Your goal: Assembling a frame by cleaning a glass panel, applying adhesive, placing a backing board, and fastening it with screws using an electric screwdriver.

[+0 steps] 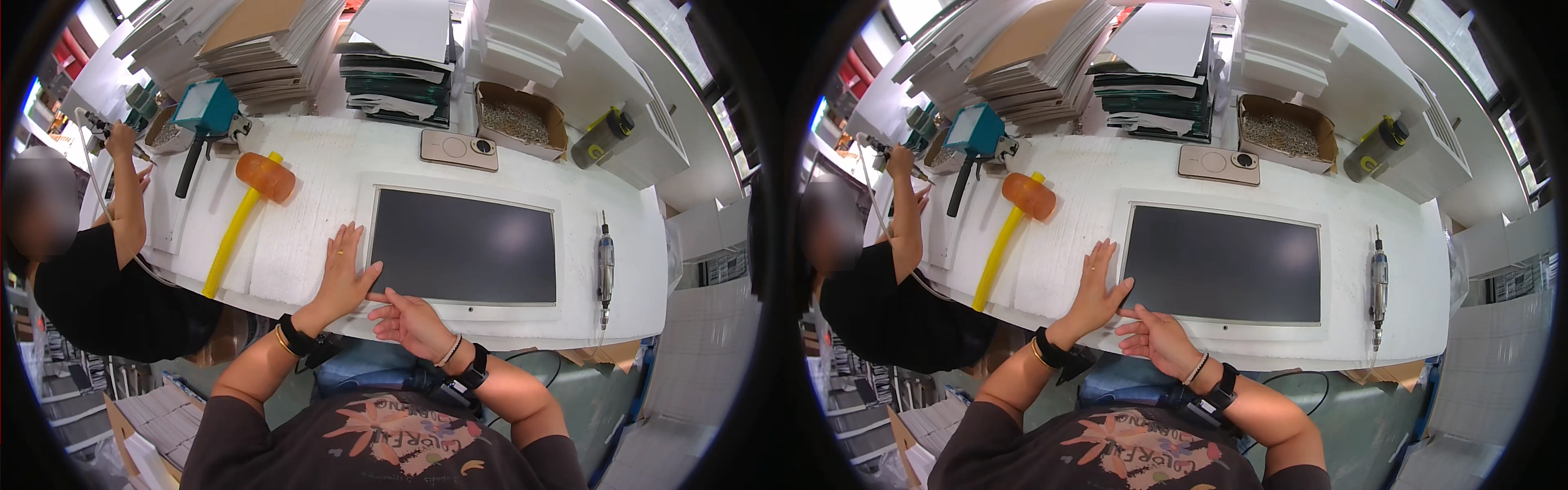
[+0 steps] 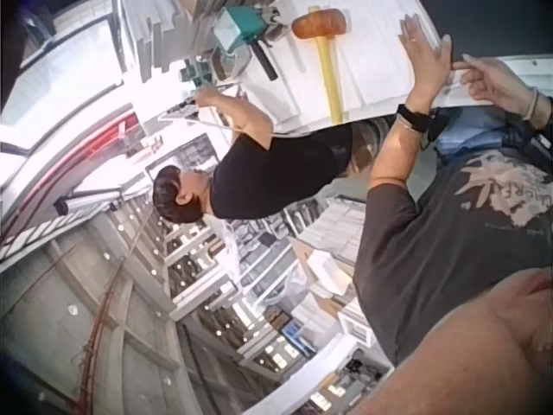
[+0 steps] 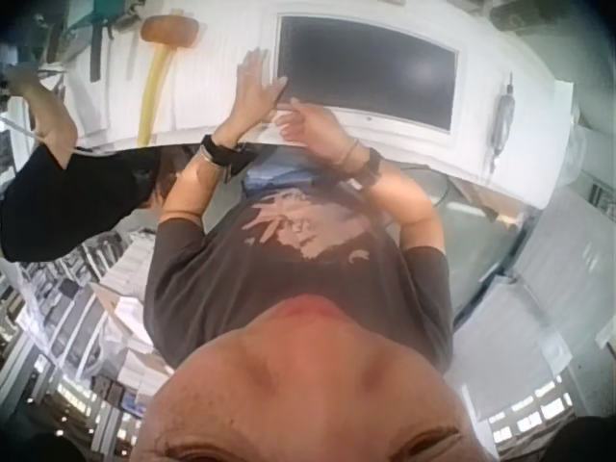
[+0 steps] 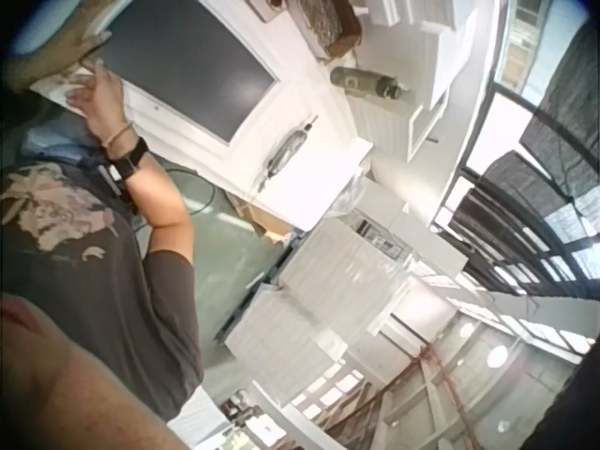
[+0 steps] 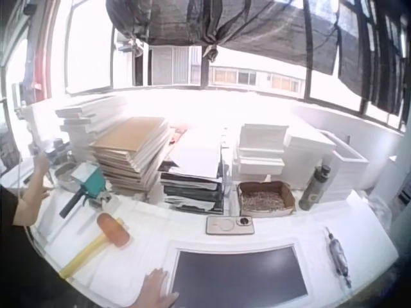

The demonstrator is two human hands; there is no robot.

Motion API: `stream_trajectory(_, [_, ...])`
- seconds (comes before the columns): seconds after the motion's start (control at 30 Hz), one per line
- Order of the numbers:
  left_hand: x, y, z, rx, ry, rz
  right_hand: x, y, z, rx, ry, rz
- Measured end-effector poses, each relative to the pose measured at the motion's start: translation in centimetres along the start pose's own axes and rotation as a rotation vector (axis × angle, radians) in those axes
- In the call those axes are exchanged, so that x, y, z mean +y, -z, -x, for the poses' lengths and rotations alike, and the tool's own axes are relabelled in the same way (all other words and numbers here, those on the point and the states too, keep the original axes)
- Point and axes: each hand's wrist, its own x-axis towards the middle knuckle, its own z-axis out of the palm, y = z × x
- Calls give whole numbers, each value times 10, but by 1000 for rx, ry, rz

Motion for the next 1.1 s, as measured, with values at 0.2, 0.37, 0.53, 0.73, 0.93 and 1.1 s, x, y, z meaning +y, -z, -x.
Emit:
stream_trajectory(0.2, [-14,-8,0,148,29,133,-37,11,37,141,421,522])
stream_trajectory(0.37, [-24,2,-21,117,26,46,-72,89,85,819,1141,1564])
stream_trajectory(0.53, [-16,-10,-20,122,13,-61,-51,141,95,1148,765,1953])
stream_trajectory(0.73, [-10,-17,-16,169,-26,-68,-50,144,86,1313,727,1975])
stream_trajectory(0.93, [-13,-20,-16,205,-2,-72,-54,143,80,1341,719,1979])
stream_trajectory(1.1, [-7,-15,-19,201,21,-30,-59,142,79,1352,701,1972])
